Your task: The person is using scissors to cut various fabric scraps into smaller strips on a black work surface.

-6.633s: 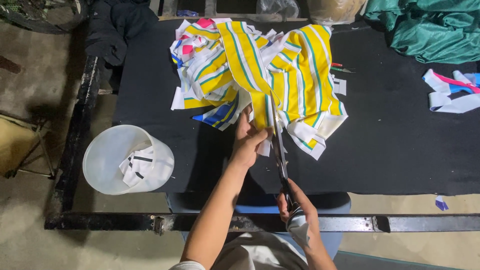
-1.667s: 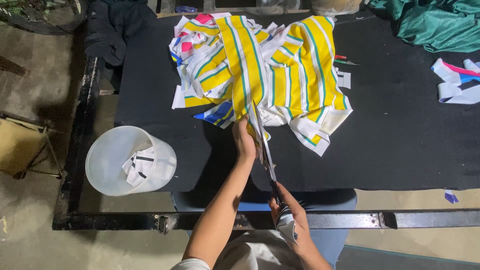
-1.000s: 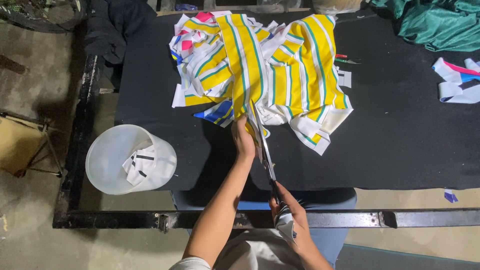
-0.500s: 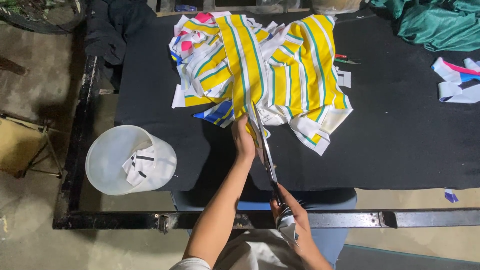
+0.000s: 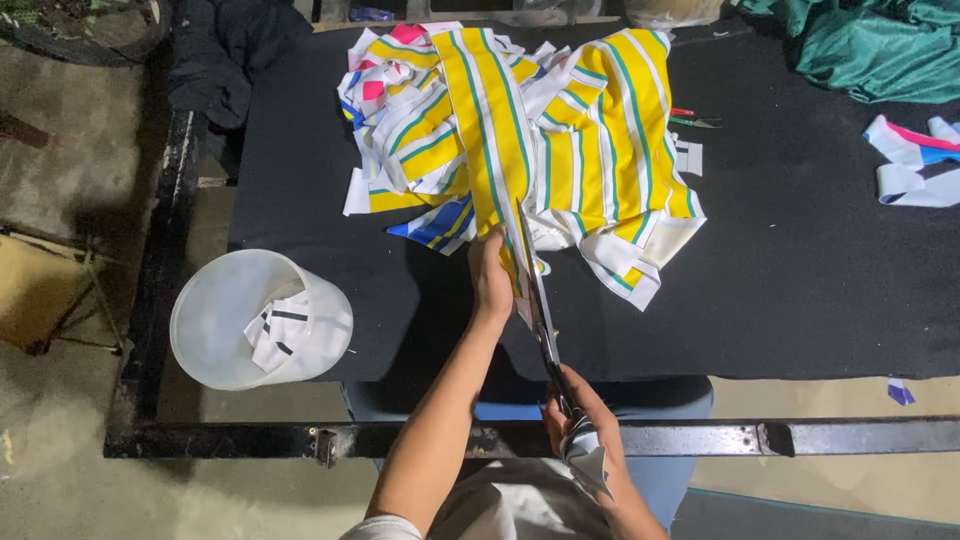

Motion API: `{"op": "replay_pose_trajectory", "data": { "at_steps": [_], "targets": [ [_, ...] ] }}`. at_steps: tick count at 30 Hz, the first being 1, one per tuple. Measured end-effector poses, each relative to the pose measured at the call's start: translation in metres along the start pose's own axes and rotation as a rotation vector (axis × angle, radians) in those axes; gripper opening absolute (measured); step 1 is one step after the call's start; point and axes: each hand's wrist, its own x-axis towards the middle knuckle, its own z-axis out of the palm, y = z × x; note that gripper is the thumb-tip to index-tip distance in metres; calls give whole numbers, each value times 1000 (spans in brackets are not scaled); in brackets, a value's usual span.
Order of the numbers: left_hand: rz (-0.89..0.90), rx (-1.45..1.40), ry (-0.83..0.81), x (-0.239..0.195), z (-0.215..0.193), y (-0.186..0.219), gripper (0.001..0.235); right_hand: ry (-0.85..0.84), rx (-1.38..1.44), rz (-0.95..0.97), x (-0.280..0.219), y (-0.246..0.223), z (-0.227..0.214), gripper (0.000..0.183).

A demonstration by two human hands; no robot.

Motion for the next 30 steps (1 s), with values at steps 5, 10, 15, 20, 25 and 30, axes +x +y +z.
{"op": "replay_pose_trajectory", "data": {
  "at_steps": [5,10,15,20,25,30],
  "targets": [
    [-15,25,-26,-8,3,16,61,58,-12,39,-3,8,-6,62],
    [-36,49,-25,-9,2,16,68,72,-63,57,-2,-11,6,76],
    [-45,73,-28,-9,2,17,69,106,-151,127,-3,-5,-2,68],
    [-118,89,14,-16,7,35,77,104,-170,116,-1,-9,1,67],
    [-114,99,-16,-16,4,34,82,79,-178,98,-4,1,-6,69],
    [-131,96,21,-16,7,37,76,161,-212,190,-4,0,-4,60]
  ]
}}
